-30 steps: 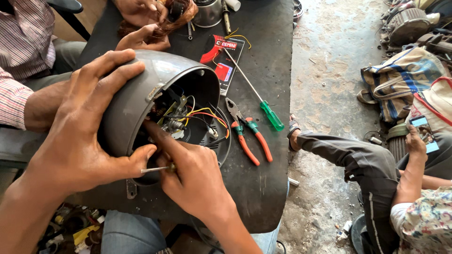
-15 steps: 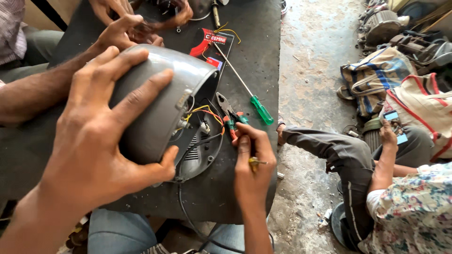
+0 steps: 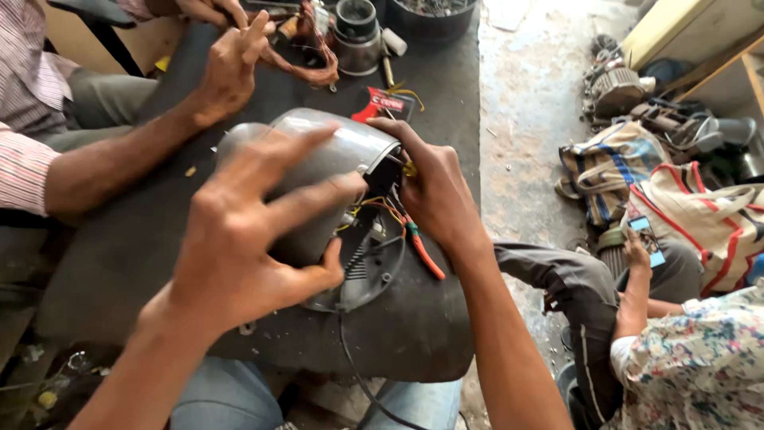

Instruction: The person connects wires inside a ceiling fan motor housing by hand and using a screwdriver, then fits the plastic cover onto the motor assembly.

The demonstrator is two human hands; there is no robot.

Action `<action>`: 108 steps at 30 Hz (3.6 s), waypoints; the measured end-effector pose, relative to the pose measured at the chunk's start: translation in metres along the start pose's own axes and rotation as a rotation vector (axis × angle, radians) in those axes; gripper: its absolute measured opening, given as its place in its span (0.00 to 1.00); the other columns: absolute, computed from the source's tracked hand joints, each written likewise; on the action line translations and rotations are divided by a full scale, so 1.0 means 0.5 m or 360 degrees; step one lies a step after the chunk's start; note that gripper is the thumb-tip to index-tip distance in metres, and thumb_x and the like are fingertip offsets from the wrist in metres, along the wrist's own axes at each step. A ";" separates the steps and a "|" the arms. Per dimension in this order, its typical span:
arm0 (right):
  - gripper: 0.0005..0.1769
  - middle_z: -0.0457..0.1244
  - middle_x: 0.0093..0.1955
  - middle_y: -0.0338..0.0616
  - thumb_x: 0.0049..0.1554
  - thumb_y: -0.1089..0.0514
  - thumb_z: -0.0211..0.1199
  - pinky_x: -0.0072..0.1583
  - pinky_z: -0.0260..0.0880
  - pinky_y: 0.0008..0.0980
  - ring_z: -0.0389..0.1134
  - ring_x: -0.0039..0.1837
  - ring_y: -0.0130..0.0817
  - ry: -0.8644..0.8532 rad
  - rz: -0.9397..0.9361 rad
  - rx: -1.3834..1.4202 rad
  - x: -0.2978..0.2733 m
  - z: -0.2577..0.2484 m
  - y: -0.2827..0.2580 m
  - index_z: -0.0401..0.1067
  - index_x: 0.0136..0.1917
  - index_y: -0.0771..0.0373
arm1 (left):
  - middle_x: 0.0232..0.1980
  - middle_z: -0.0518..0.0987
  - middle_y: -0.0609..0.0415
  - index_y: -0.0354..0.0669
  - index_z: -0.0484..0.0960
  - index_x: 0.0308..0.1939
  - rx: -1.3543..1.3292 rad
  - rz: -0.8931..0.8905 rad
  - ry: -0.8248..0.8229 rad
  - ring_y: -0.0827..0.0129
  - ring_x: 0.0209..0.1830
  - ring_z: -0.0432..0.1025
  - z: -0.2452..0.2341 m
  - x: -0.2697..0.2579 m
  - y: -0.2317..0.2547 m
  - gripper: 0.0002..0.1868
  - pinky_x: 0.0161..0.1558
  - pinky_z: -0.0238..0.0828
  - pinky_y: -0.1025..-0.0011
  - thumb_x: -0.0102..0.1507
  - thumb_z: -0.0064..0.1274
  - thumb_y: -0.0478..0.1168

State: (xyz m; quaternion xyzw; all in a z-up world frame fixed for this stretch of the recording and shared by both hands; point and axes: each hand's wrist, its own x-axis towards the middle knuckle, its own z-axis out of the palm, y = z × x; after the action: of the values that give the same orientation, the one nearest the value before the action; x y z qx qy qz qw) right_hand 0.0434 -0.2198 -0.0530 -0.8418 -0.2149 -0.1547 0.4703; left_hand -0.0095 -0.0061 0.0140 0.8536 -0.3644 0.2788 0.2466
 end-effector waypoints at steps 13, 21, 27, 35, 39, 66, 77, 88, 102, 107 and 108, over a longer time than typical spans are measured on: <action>0.34 0.70 0.50 0.55 0.44 0.75 0.51 0.51 0.69 0.44 0.72 0.49 0.55 0.0088 -0.0107 -0.0102 0.013 0.071 -0.037 0.70 0.63 0.57 | 0.61 0.75 0.50 0.40 0.76 0.65 -0.0704 -0.1261 0.0802 0.68 0.62 0.67 -0.009 -0.138 -0.107 0.24 0.68 0.61 0.66 0.72 0.42 0.51; 0.26 0.70 0.48 0.55 0.50 0.72 0.58 0.51 0.72 0.36 0.75 0.49 0.47 0.0217 -0.0110 0.0018 0.013 0.074 -0.023 0.70 0.62 0.59 | 0.57 0.75 0.57 0.50 0.71 0.63 -0.2134 -0.1957 0.0936 0.67 0.57 0.72 0.077 -0.159 -0.106 0.36 0.54 0.72 0.62 0.57 0.57 0.63; 0.25 0.71 0.44 0.54 0.52 0.71 0.58 0.50 0.72 0.30 0.75 0.46 0.35 0.0340 0.0269 0.0125 -0.014 0.075 0.004 0.70 0.63 0.59 | 0.57 0.73 0.53 0.47 0.67 0.68 -0.1911 -0.1813 0.0594 0.69 0.55 0.72 0.077 -0.074 -0.161 0.42 0.51 0.75 0.66 0.57 0.60 0.62; 0.23 0.69 0.61 0.58 0.67 0.67 0.53 0.61 0.70 0.34 0.71 0.62 0.36 0.0332 0.0095 0.0041 -0.103 0.033 0.063 0.61 0.74 0.64 | 0.58 0.74 0.53 0.59 0.63 0.69 -0.1868 -0.1914 0.0282 0.70 0.53 0.72 0.087 -0.032 -0.213 0.45 0.46 0.73 0.68 0.52 0.63 0.62; 0.12 0.69 0.43 0.51 0.68 0.58 0.59 0.46 0.69 0.35 0.68 0.42 0.35 0.0703 0.0891 -0.0011 -0.181 0.069 0.036 0.68 0.62 0.64 | 0.59 0.74 0.52 0.59 0.63 0.69 -0.1837 -0.1875 0.0200 0.69 0.54 0.72 0.090 -0.025 -0.220 0.45 0.46 0.75 0.67 0.52 0.63 0.62; 0.17 0.64 0.48 0.59 0.59 0.66 0.60 0.45 0.69 0.42 0.70 0.42 0.49 0.0560 0.0631 -0.0310 -0.272 0.168 -0.022 0.75 0.62 0.65 | 0.58 0.78 0.53 0.49 0.65 0.72 -0.1726 -0.1589 0.0060 0.70 0.54 0.76 0.097 -0.017 -0.249 0.42 0.48 0.81 0.65 0.61 0.64 0.61; 0.15 0.64 0.44 0.60 0.61 0.63 0.62 0.43 0.67 0.45 0.68 0.40 0.50 0.0679 0.0690 -0.0359 -0.263 0.186 -0.043 0.75 0.61 0.67 | 0.56 0.76 0.51 0.51 0.63 0.70 -0.1732 -0.1600 0.0035 0.67 0.50 0.77 0.091 -0.015 -0.238 0.43 0.42 0.81 0.63 0.59 0.63 0.63; 0.16 0.62 0.39 0.54 0.58 0.62 0.64 0.43 0.64 0.48 0.66 0.40 0.49 0.0754 0.0703 -0.0696 -0.251 0.219 -0.065 0.77 0.60 0.68 | 0.57 0.76 0.49 0.53 0.63 0.70 -0.1742 -0.1552 0.0013 0.64 0.56 0.76 0.091 -0.020 -0.236 0.43 0.43 0.83 0.61 0.59 0.62 0.63; 0.14 0.61 0.53 0.60 0.58 0.67 0.61 0.50 0.69 0.46 0.69 0.50 0.55 0.0815 0.0669 -0.0356 -0.247 0.220 -0.039 0.72 0.58 0.71 | 0.54 0.76 0.50 0.55 0.61 0.68 -0.1839 -0.1638 0.0048 0.66 0.45 0.77 0.099 -0.021 -0.250 0.41 0.32 0.80 0.58 0.58 0.63 0.61; 0.15 0.61 0.52 0.60 0.58 0.67 0.60 0.48 0.68 0.45 0.69 0.48 0.53 0.0800 0.0727 -0.0304 -0.244 0.224 -0.040 0.72 0.59 0.70 | 0.56 0.75 0.49 0.53 0.62 0.69 -0.1862 -0.1575 0.0057 0.65 0.49 0.77 0.097 -0.023 -0.248 0.42 0.36 0.82 0.57 0.59 0.64 0.62; 0.15 0.60 0.52 0.59 0.58 0.67 0.60 0.48 0.67 0.45 0.68 0.47 0.53 0.0826 0.0691 -0.0352 -0.243 0.227 -0.038 0.73 0.59 0.70 | 0.56 0.75 0.49 0.54 0.61 0.69 -0.1870 -0.1576 0.0047 0.64 0.49 0.77 0.097 -0.023 -0.248 0.42 0.35 0.83 0.57 0.58 0.64 0.62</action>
State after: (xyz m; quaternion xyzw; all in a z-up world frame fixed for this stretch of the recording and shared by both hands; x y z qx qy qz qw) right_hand -0.0642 -0.1397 -0.1533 -0.8463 0.1138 -0.2821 0.4372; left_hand 0.0923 0.0453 -0.0554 0.6422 -0.0247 -0.0922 0.7605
